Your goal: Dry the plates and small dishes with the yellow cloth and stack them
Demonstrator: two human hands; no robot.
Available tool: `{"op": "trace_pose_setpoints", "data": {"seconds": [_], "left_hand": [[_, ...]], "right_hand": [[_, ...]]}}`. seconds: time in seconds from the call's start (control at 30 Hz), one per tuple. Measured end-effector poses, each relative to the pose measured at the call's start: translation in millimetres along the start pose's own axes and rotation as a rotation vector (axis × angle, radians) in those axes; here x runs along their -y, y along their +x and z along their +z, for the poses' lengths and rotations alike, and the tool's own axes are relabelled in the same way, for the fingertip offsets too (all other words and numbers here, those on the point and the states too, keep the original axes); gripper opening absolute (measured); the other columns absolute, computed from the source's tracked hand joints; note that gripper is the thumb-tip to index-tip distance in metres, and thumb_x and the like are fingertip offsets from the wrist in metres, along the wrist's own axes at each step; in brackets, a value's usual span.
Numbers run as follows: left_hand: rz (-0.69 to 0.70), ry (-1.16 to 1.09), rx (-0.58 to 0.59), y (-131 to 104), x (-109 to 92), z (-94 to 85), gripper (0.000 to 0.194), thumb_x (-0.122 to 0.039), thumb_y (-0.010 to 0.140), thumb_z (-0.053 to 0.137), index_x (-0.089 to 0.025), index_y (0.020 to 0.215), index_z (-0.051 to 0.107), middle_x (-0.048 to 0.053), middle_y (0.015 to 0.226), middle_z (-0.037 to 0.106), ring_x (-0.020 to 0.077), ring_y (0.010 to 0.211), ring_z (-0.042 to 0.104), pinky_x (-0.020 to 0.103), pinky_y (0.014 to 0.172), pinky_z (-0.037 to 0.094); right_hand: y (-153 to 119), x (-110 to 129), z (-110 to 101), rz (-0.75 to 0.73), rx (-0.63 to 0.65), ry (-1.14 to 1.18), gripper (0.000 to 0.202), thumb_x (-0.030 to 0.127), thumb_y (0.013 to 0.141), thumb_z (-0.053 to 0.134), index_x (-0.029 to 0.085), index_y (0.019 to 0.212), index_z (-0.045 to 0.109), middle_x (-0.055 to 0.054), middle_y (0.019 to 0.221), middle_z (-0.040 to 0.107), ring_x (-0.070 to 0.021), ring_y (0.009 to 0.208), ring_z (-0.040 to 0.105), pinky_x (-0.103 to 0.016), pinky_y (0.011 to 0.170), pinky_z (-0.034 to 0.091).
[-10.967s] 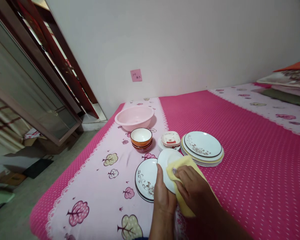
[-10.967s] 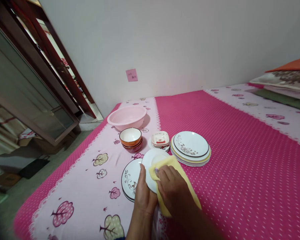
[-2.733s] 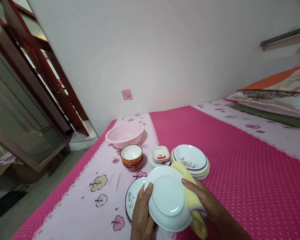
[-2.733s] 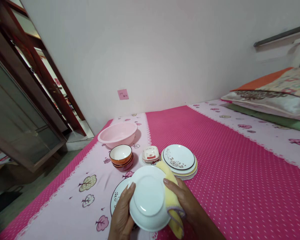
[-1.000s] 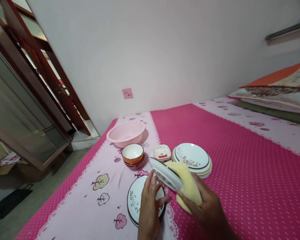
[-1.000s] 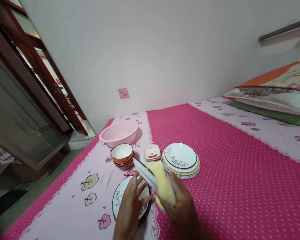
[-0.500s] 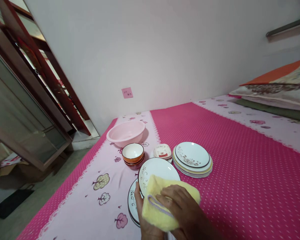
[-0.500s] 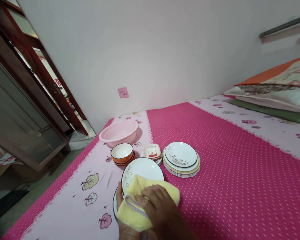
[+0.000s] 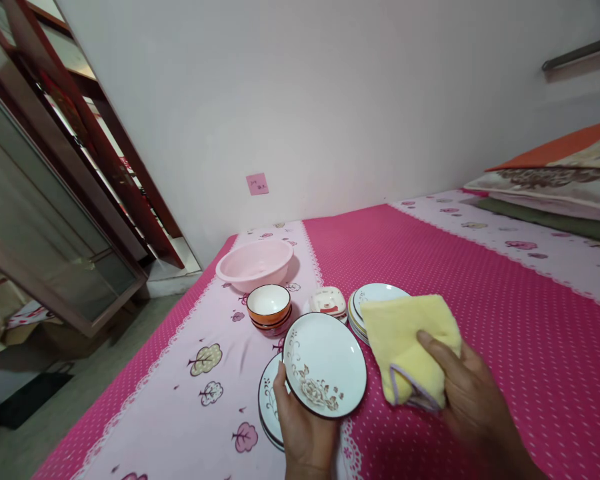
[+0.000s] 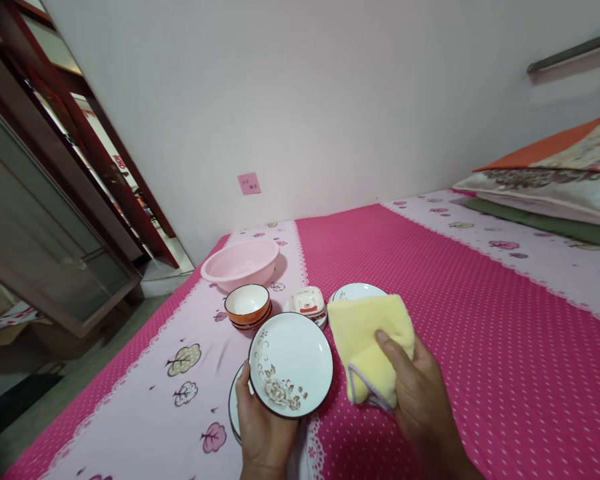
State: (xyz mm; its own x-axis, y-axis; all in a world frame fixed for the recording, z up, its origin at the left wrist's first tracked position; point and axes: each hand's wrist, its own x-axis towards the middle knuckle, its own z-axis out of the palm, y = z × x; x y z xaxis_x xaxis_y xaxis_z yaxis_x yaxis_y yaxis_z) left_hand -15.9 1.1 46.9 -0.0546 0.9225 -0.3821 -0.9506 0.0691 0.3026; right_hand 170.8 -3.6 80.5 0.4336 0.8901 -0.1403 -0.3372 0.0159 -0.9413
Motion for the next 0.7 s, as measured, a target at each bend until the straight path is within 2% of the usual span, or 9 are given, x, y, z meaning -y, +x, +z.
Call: {"op": "trace_pose_setpoints", "data": {"seconds": [0.1, 0.17, 0.23, 0.33, 0.4, 0.5, 0.53, 0.6, 0.7], "left_hand": [[-0.015, 0.035, 0.037, -1.2, 8.2, -2.1, 0.047, -0.053, 0.086, 0.062, -0.026, 0.122, 0.072, 0.01, 0.122, 0.074, 0.0331, 0.12, 0.065, 0.049, 0.104, 0.049], [-0.061, 0.049, 0.075, -2.1, 15.0, -4.1, 0.047, -0.054, 0.086, 0.062, -0.025, 0.121, 0.073, 0.01, 0.123, 0.074, 0.0324, 0.12, 0.065, 0.047, 0.106, 0.048], [-0.109, 0.053, 0.113, -2.6, 22.3, -6.1, 0.047, -0.055, 0.087, 0.061, -0.024, 0.12, 0.074, 0.01, 0.123, 0.074, 0.0325, 0.121, 0.064, 0.048, 0.108, 0.046], [-0.153, 0.059, 0.17, -3.4, 33.5, -7.7, 0.048, -0.056, 0.088, 0.059, -0.022, 0.119, 0.075, 0.011, 0.126, 0.073, 0.0334, 0.126, 0.061, 0.048, 0.111, 0.043], [-0.163, 0.065, 0.224, -4.7, 40.2, -7.0, 0.048, -0.054, 0.09, 0.057, -0.021, 0.12, 0.074, 0.012, 0.128, 0.072, 0.0335, 0.13, 0.058, 0.048, 0.113, 0.041], [-0.149, 0.042, 0.285, -7.4, 47.1, -4.3, 0.045, -0.048, 0.093, 0.055, -0.019, 0.121, 0.074, 0.012, 0.128, 0.071, 0.0313, 0.133, 0.055, 0.046, 0.116, 0.038], [-0.142, 0.027, 0.293, -8.1, 48.1, -3.6, 0.043, -0.046, 0.094, 0.054, -0.018, 0.12, 0.074, 0.012, 0.128, 0.071, 0.0304, 0.134, 0.055, 0.044, 0.117, 0.037], [-0.142, 0.006, 0.297, -8.7, 47.7, -3.6, 0.043, -0.045, 0.095, 0.052, -0.017, 0.119, 0.075, 0.013, 0.128, 0.072, 0.0298, 0.134, 0.055, 0.043, 0.117, 0.037], [-0.174, 0.007, 0.279, -7.5, 42.8, -6.4, 0.046, -0.048, 0.096, 0.05, -0.017, 0.119, 0.075, 0.014, 0.128, 0.071, 0.0307, 0.131, 0.057, 0.044, 0.116, 0.038]], "right_hand": [[0.8, -4.7, 0.4, -0.107, -0.07, -0.063, 0.048, 0.05, 0.074, 0.07, 0.023, 0.115, 0.071, -0.011, 0.101, 0.078, -0.0391, 0.098, 0.072, -0.044, 0.074, 0.061], [2.3, -11.5, -3.1, -0.233, -0.144, -0.179, 0.05, 0.053, 0.079, 0.064, 0.022, 0.118, 0.071, -0.011, 0.104, 0.077, -0.0388, 0.107, 0.069, -0.042, 0.08, 0.059], [2.8, -17.1, -7.7, -0.311, -0.168, -0.29, 0.053, 0.055, 0.085, 0.058, 0.02, 0.123, 0.069, -0.011, 0.107, 0.076, -0.0367, 0.102, 0.07, -0.04, 0.076, 0.059], [0.2, -21.6, -9.9, -0.352, -0.171, -0.37, 0.051, 0.053, 0.09, 0.054, 0.018, 0.126, 0.065, -0.01, 0.1, 0.076, -0.0313, 0.081, 0.072, -0.038, 0.064, 0.056], [-1.3, -24.8, -6.4, -0.596, -0.15, -0.472, 0.042, 0.047, 0.092, 0.055, 0.02, 0.123, 0.064, -0.009, 0.099, 0.074, -0.0301, 0.084, 0.071, -0.039, 0.072, 0.055], [1.2, -33.8, 2.6, -1.157, 0.106, -0.714, 0.034, 0.03, 0.092, 0.054, 0.021, 0.124, 0.062, -0.011, 0.116, 0.07, -0.0316, 0.108, 0.064, -0.047, 0.094, 0.049], [2.9, -37.3, 5.2, -1.261, 0.218, -0.771, 0.037, 0.026, 0.09, 0.052, 0.02, 0.126, 0.06, -0.012, 0.12, 0.068, -0.0317, 0.114, 0.061, -0.048, 0.097, 0.047], [6.0, -43.5, 8.3, -1.298, 0.368, -0.842, 0.043, 0.018, 0.087, 0.049, 0.017, 0.129, 0.057, -0.013, 0.124, 0.065, -0.0303, 0.118, 0.058, -0.047, 0.098, 0.047], [6.9, -48.8, 7.4, -1.199, 0.493, -0.885, 0.055, 0.006, 0.079, 0.044, 0.017, 0.131, 0.054, -0.013, 0.128, 0.061, -0.0265, 0.124, 0.055, -0.044, 0.103, 0.047]]}}
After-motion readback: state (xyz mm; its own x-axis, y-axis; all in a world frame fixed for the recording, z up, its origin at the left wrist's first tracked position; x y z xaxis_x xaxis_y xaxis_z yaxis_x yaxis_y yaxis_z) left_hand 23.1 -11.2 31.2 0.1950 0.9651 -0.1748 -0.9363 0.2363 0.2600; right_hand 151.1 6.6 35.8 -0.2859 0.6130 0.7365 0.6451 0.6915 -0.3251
